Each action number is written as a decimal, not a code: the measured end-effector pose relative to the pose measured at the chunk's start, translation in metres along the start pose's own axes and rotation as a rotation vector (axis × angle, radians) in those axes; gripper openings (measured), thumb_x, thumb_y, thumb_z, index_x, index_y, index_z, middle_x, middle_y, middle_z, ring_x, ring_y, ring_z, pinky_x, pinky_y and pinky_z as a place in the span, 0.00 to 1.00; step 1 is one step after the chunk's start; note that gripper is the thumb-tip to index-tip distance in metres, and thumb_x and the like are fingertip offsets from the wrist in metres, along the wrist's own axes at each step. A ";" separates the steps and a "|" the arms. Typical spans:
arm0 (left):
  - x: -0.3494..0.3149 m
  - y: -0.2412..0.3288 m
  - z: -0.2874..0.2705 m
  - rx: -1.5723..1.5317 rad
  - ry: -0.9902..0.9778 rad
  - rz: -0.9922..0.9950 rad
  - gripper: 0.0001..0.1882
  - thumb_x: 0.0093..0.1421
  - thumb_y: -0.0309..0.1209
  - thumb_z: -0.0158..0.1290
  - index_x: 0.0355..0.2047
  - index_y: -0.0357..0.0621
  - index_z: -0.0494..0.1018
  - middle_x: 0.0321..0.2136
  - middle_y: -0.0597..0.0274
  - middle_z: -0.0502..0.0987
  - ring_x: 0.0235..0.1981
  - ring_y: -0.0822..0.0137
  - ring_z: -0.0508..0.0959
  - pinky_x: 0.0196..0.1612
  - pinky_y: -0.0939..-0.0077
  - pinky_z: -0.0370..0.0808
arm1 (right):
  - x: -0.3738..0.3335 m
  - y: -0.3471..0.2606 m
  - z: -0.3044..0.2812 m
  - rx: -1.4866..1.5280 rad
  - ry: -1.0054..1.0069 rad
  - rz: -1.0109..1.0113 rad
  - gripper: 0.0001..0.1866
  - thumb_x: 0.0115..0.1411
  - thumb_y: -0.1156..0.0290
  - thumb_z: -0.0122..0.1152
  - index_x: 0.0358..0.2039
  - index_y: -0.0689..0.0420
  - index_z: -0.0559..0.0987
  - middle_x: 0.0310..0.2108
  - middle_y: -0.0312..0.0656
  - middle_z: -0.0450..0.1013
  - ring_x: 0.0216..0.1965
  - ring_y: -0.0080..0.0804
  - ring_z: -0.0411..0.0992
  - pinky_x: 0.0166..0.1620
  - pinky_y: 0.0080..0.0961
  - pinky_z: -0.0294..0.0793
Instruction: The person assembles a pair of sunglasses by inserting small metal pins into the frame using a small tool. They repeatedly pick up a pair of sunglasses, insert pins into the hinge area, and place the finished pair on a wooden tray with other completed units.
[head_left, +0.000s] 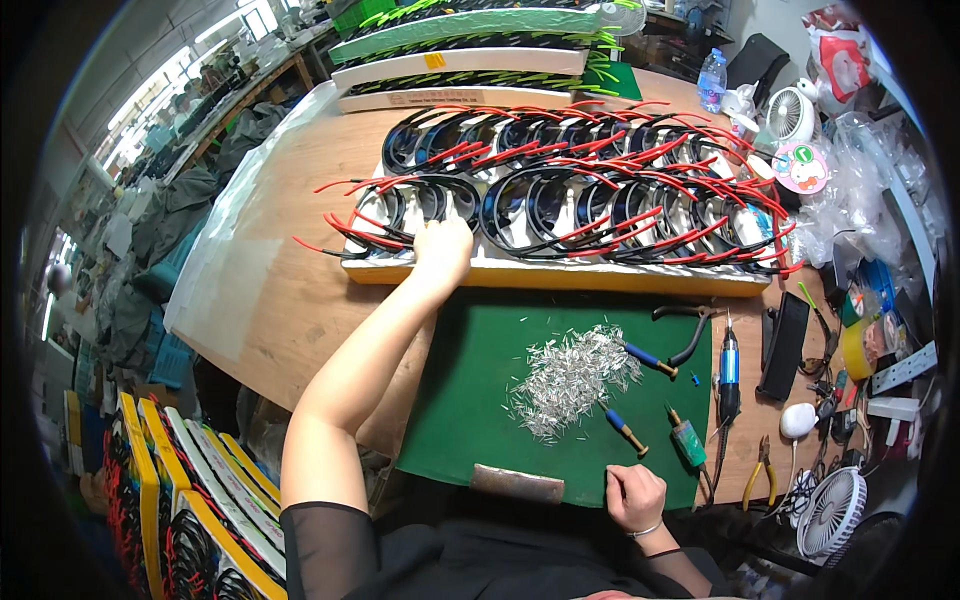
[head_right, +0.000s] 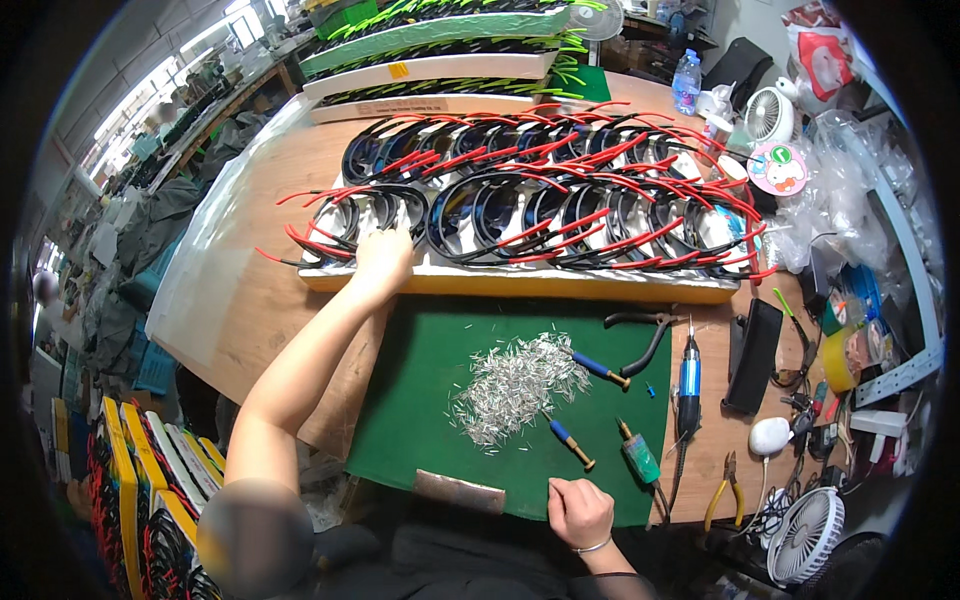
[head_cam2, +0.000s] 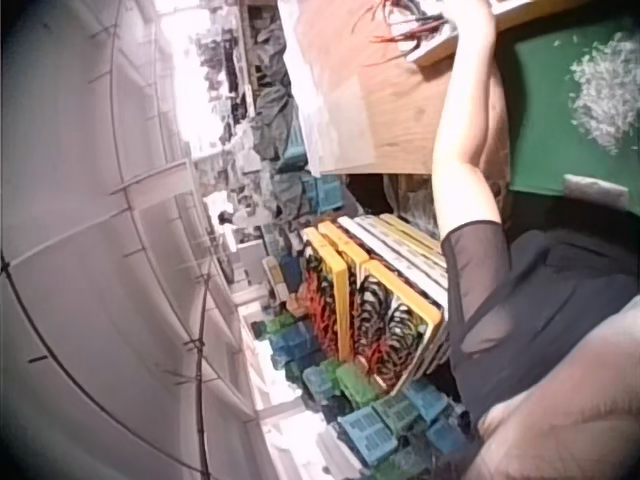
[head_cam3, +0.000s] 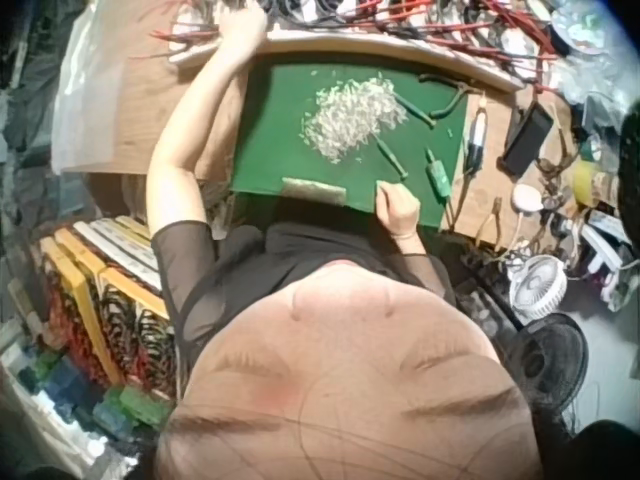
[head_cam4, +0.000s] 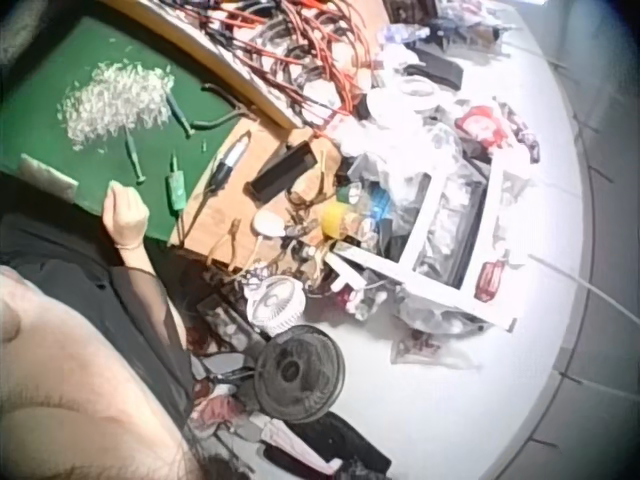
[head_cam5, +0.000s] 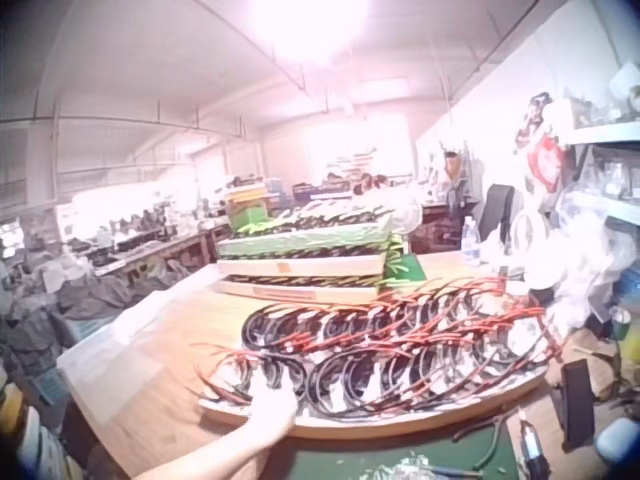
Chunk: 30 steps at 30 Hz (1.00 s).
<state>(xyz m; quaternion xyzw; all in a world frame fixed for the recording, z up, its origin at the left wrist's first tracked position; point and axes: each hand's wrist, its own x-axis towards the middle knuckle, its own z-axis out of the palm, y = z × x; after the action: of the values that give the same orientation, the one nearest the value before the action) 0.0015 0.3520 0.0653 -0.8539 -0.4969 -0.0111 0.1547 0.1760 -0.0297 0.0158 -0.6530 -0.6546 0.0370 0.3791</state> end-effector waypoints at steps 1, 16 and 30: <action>-0.002 0.001 0.005 0.018 0.093 -0.009 0.13 0.48 0.30 0.49 0.34 0.37 0.68 0.28 0.51 0.74 0.33 0.56 0.75 0.37 0.64 0.70 | -0.001 -0.001 0.000 -0.011 0.003 0.011 0.06 0.44 0.78 0.59 0.26 0.58 0.75 0.17 0.40 0.68 0.17 0.36 0.67 0.20 0.28 0.67; -0.044 -0.053 -0.071 -0.529 0.945 -0.095 0.14 0.61 0.30 0.39 0.44 0.36 0.66 0.38 0.46 0.71 0.41 0.50 0.70 0.46 0.63 0.65 | -0.004 -0.005 0.003 -0.019 0.033 0.014 0.05 0.45 0.79 0.58 0.25 0.58 0.74 0.17 0.41 0.67 0.18 0.37 0.67 0.21 0.28 0.66; -0.259 -0.068 0.012 -0.409 0.452 0.375 0.24 0.45 0.27 0.56 0.46 0.51 0.67 0.33 0.60 0.68 0.35 0.60 0.70 0.46 0.55 0.66 | -0.002 -0.006 0.008 -0.007 0.011 0.003 0.04 0.47 0.80 0.56 0.26 0.60 0.74 0.18 0.43 0.67 0.19 0.38 0.67 0.22 0.28 0.67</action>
<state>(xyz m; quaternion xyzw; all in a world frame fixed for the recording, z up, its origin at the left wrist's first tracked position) -0.1885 0.1677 0.0266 -0.9194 -0.2723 -0.2705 0.0861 0.1665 -0.0287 0.0131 -0.6557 -0.6514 0.0315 0.3804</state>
